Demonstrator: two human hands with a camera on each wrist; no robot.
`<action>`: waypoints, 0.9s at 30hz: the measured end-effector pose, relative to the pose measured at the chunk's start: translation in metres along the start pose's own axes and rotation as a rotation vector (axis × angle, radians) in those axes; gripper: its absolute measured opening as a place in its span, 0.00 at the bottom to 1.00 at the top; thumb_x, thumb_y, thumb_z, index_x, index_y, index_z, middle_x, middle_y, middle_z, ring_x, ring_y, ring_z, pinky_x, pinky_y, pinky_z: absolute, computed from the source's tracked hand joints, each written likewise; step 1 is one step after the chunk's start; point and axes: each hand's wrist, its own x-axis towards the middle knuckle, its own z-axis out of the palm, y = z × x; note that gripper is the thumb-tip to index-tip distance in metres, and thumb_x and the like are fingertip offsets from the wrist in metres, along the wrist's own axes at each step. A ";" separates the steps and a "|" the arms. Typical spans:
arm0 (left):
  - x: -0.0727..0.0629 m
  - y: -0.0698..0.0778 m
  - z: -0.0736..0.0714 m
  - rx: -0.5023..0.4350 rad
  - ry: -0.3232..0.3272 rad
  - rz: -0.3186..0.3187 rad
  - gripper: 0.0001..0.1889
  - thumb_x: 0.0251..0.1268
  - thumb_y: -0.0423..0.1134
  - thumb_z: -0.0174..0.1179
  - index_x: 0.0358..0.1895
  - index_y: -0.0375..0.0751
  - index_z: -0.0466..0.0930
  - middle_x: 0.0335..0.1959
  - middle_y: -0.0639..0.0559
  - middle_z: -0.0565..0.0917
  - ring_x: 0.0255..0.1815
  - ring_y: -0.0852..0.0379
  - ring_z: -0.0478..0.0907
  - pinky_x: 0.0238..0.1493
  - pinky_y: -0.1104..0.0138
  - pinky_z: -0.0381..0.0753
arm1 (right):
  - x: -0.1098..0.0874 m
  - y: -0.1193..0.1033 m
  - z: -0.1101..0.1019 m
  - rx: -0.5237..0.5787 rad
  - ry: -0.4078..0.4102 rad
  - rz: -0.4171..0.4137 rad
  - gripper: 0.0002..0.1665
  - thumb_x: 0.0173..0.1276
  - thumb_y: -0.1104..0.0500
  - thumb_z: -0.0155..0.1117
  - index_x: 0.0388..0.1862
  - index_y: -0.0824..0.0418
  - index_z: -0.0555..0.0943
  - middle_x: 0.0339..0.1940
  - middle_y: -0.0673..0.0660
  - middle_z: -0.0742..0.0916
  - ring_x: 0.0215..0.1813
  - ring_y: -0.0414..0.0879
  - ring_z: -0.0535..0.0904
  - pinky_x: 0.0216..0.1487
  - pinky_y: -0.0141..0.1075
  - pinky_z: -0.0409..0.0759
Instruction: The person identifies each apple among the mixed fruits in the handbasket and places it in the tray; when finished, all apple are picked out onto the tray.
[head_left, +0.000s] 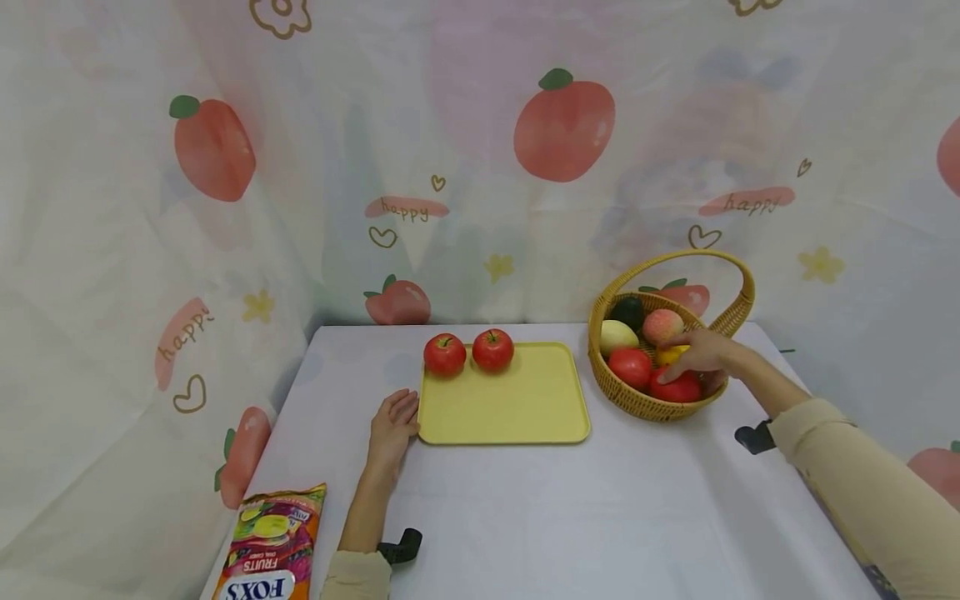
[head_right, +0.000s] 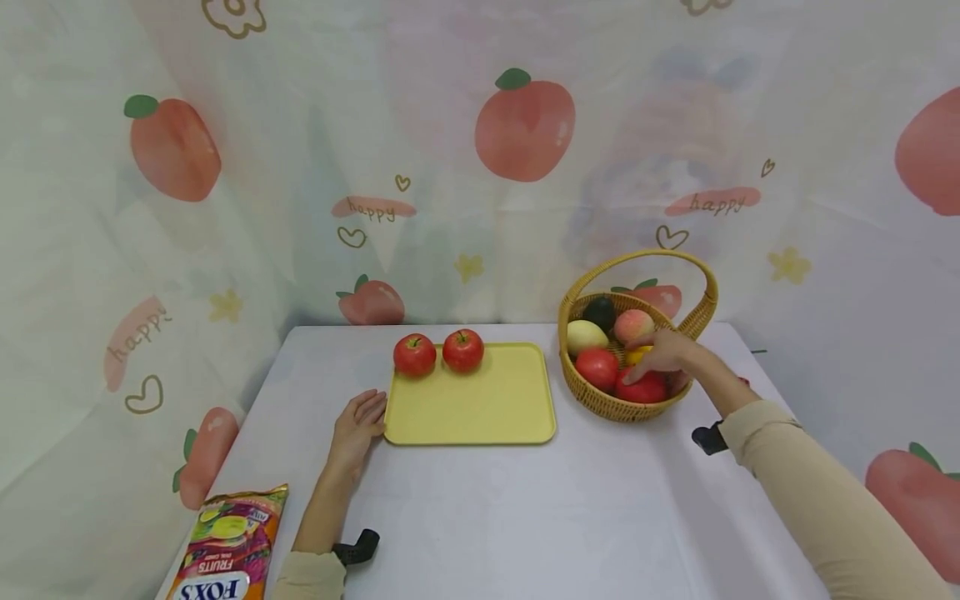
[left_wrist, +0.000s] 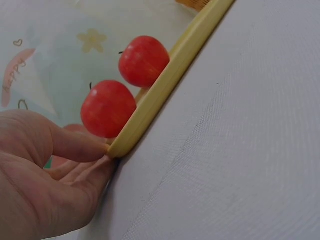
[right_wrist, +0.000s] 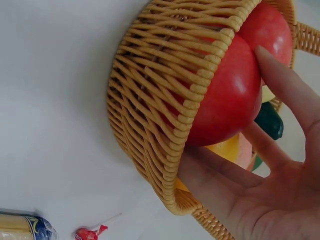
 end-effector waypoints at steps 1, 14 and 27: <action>0.000 0.000 0.000 0.000 -0.002 0.000 0.37 0.62 0.10 0.50 0.77 0.30 0.61 0.75 0.34 0.70 0.77 0.40 0.69 0.74 0.54 0.72 | 0.001 0.001 0.001 -0.004 0.010 -0.004 0.56 0.59 0.44 0.81 0.77 0.70 0.65 0.65 0.80 0.70 0.52 0.66 0.78 0.45 0.51 0.91; 0.002 -0.003 -0.002 0.006 -0.005 0.000 0.37 0.62 0.11 0.50 0.77 0.31 0.62 0.75 0.35 0.70 0.77 0.41 0.68 0.74 0.53 0.72 | -0.005 0.007 0.001 0.065 0.027 0.009 0.55 0.59 0.45 0.81 0.76 0.70 0.67 0.63 0.79 0.73 0.43 0.57 0.83 0.44 0.49 0.91; 0.001 0.001 -0.001 -0.008 -0.003 -0.014 0.37 0.62 0.11 0.50 0.77 0.31 0.62 0.75 0.35 0.70 0.77 0.41 0.68 0.74 0.53 0.72 | -0.020 0.002 -0.006 0.026 0.081 -0.028 0.57 0.60 0.41 0.79 0.79 0.68 0.65 0.64 0.77 0.72 0.44 0.55 0.81 0.46 0.47 0.91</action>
